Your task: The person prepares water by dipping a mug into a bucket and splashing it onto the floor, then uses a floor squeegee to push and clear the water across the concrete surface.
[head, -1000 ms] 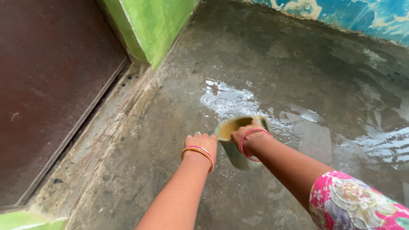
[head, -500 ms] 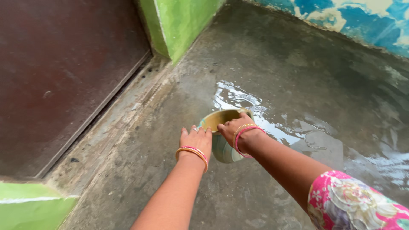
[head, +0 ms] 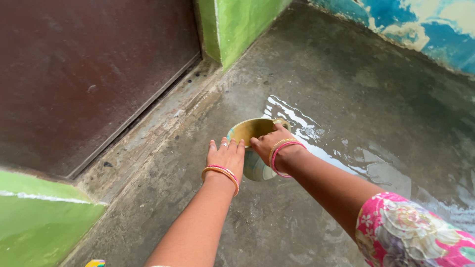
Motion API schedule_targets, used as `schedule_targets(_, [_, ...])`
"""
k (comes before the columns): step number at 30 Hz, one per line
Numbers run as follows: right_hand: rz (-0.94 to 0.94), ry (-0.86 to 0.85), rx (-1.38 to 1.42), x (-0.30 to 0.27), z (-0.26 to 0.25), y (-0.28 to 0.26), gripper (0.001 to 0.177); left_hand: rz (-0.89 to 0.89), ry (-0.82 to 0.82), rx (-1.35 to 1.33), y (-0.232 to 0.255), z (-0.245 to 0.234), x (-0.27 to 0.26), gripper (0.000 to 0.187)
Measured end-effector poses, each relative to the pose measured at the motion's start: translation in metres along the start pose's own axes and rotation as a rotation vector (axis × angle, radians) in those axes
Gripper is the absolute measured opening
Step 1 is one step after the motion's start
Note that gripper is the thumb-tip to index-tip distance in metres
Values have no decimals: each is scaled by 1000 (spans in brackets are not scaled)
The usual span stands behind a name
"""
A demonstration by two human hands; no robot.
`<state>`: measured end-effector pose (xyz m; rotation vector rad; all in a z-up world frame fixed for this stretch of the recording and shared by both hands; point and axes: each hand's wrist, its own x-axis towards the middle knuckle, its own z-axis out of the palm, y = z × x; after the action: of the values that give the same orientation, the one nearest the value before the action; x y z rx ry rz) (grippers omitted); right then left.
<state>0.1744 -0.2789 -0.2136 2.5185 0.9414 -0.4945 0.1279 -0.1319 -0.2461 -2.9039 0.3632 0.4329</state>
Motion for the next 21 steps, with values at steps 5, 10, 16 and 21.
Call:
schedule_targets(5, [-40,51,-18,13,-5,-13,29,-56,-62,-23,-13,-6,-16,73])
schedule_targets(10, [-84,79,-45,22,-13,-34,30,-122,-25,-60,-28,3,-29,63])
schedule_targets(16, [-165,52,-80,32,-27,-67,33,-186,-199,-95,-50,1,-64,78])
schedule_targets(21, [-276,117,-134,41,-31,-102,33,-262,-177,-141,-62,23,-97,76])
